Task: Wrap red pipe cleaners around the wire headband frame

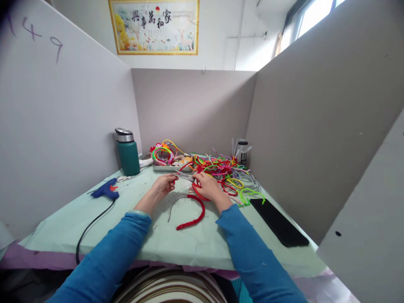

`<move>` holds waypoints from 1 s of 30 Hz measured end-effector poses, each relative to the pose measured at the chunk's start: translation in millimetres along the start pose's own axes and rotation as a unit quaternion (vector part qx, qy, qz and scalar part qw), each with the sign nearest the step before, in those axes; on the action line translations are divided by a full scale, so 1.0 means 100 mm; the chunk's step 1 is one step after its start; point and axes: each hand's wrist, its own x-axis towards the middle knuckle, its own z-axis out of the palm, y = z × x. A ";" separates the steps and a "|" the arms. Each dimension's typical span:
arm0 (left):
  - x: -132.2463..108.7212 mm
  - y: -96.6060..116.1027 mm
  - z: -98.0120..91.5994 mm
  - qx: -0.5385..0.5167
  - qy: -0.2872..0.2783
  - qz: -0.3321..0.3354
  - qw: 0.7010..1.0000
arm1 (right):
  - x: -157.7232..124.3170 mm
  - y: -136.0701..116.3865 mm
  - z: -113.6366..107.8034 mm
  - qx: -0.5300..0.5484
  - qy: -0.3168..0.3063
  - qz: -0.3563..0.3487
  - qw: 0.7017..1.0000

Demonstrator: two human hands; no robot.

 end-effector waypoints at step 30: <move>-0.03 0.03 0.02 -0.050 0.013 -0.007 0.999 | 0.00 -0.04 -0.01 -0.063 -0.005 -0.003 0.998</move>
